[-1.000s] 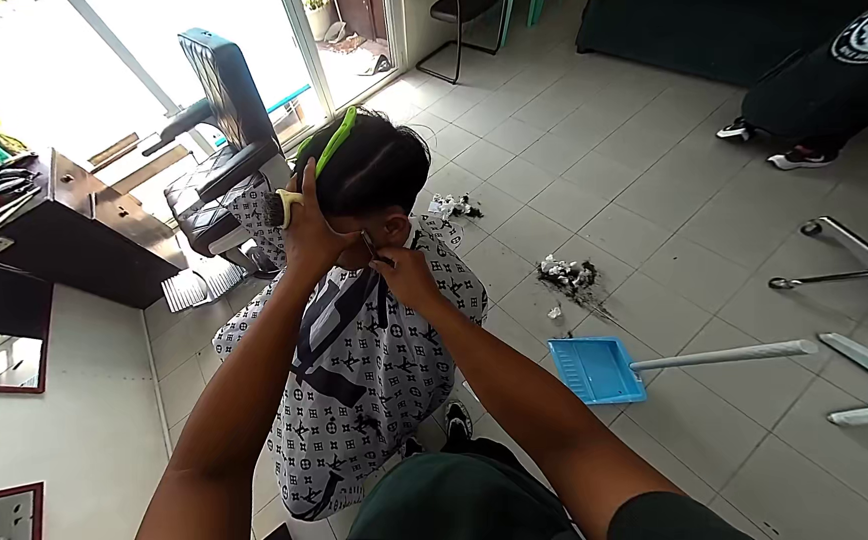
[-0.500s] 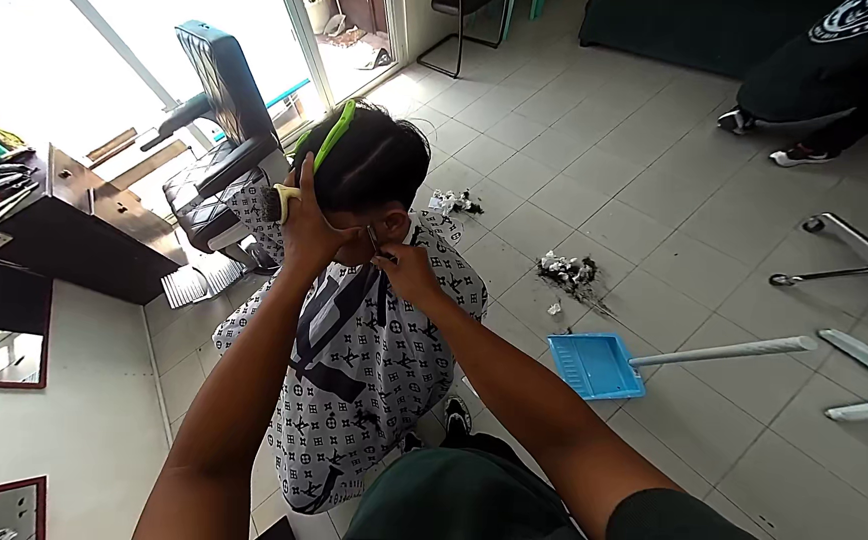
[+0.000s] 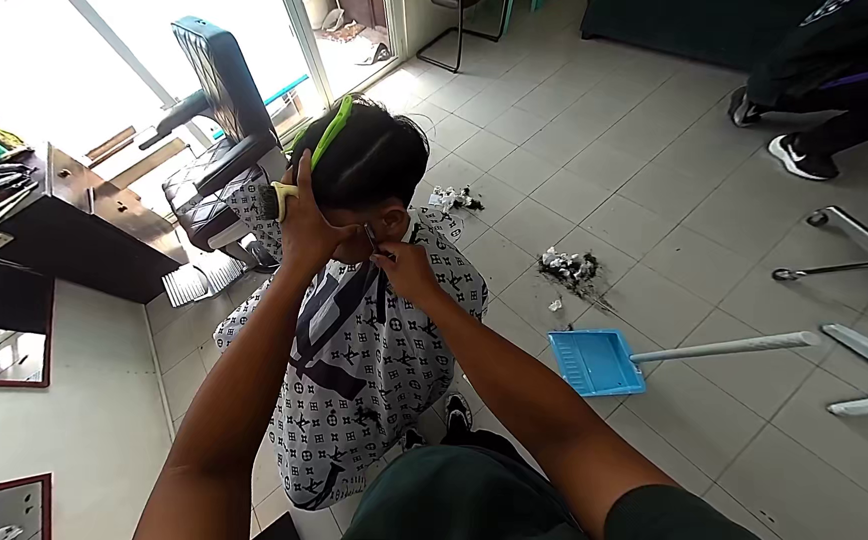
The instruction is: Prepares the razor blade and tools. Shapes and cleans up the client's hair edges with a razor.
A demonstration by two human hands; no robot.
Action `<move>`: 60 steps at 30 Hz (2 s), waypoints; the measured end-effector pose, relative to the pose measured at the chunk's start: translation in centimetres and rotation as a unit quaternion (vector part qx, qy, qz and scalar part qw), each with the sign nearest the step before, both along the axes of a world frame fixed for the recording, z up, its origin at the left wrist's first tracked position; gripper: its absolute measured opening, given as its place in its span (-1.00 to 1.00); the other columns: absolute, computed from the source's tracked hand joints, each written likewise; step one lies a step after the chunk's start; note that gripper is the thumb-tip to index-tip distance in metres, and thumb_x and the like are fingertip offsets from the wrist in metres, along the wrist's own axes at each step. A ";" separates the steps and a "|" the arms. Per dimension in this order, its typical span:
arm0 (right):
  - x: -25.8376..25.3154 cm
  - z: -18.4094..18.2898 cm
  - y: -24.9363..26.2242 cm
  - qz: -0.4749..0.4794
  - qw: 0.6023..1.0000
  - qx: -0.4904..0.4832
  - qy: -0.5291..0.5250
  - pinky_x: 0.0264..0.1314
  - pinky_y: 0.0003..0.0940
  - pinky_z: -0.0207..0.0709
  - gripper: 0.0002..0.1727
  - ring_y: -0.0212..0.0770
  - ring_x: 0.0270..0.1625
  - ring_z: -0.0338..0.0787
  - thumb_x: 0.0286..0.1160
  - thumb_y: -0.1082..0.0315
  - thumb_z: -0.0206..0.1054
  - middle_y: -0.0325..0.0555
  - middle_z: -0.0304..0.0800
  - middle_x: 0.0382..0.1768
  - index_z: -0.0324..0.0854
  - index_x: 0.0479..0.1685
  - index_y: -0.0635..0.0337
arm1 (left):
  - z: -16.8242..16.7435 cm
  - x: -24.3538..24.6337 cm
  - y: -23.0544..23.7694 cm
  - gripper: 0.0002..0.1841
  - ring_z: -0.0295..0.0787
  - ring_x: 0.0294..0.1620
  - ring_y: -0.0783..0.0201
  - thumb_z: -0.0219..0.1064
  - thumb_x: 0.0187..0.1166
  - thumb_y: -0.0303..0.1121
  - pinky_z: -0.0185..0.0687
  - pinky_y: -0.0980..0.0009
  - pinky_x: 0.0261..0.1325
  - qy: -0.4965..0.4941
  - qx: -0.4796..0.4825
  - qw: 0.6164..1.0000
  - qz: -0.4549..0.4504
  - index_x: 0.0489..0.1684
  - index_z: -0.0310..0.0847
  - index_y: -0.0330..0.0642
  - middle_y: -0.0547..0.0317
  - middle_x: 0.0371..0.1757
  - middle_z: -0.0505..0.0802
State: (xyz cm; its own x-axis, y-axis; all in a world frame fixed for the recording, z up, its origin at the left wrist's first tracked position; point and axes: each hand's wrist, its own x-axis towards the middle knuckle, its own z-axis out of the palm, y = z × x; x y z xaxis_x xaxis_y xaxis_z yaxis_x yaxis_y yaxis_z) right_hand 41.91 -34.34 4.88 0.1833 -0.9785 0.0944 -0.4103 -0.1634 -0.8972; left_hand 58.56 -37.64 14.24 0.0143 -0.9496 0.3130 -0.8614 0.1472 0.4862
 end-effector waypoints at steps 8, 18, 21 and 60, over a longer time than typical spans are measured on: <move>0.0 0.0 0.1 0.005 1.000 -0.001 0.004 0.20 -0.01 0.65 -0.73 0.03 -0.01 0.85 0.72 0.32 0.30 0.17 0.86 -0.10 0.78 0.02 0.37 | 0.1 0.0 0.1 0.49 0.37 0.66 -0.30 0.90 -0.18 -0.18 0.53 -0.27 0.39 -0.004 0.005 1.000 0.005 0.95 -0.24 0.15 -0.23 0.87 0.09; -0.1 -0.1 0.0 -0.004 1.000 -0.002 0.001 0.13 0.01 0.64 -0.75 0.03 -0.07 0.84 0.71 0.31 0.31 0.16 0.85 -0.19 0.78 -0.06 0.36 | 0.1 0.0 -0.2 0.51 0.32 0.70 -0.27 0.91 -0.18 -0.17 0.51 -0.23 0.43 -0.001 0.011 1.000 0.009 0.96 -0.25 0.20 -0.19 0.88 0.06; -1.3 -0.3 1.9 0.034 0.996 -0.065 -0.049 0.05 -0.09 0.70 -0.78 -0.09 -0.11 0.83 0.73 0.33 0.29 0.06 0.86 -0.13 0.78 0.01 0.30 | 0.3 0.3 0.4 0.56 0.17 0.79 -0.26 0.93 -0.24 -0.14 0.42 -0.20 0.53 0.015 0.003 1.000 -0.012 0.97 -0.28 0.15 -0.18 0.92 -0.08; 0.5 -1.8 3.8 -0.015 0.985 0.069 -0.156 0.13 -0.20 0.72 -0.76 -0.16 -0.06 0.88 0.74 0.38 0.27 0.08 0.87 0.01 0.68 0.18 0.32 | 0.1 1.1 1.6 0.50 0.46 0.64 -0.30 0.93 -0.28 -0.09 0.64 -0.26 0.25 -0.100 -0.075 0.991 -0.052 0.94 -0.10 0.03 -0.11 0.95 -0.09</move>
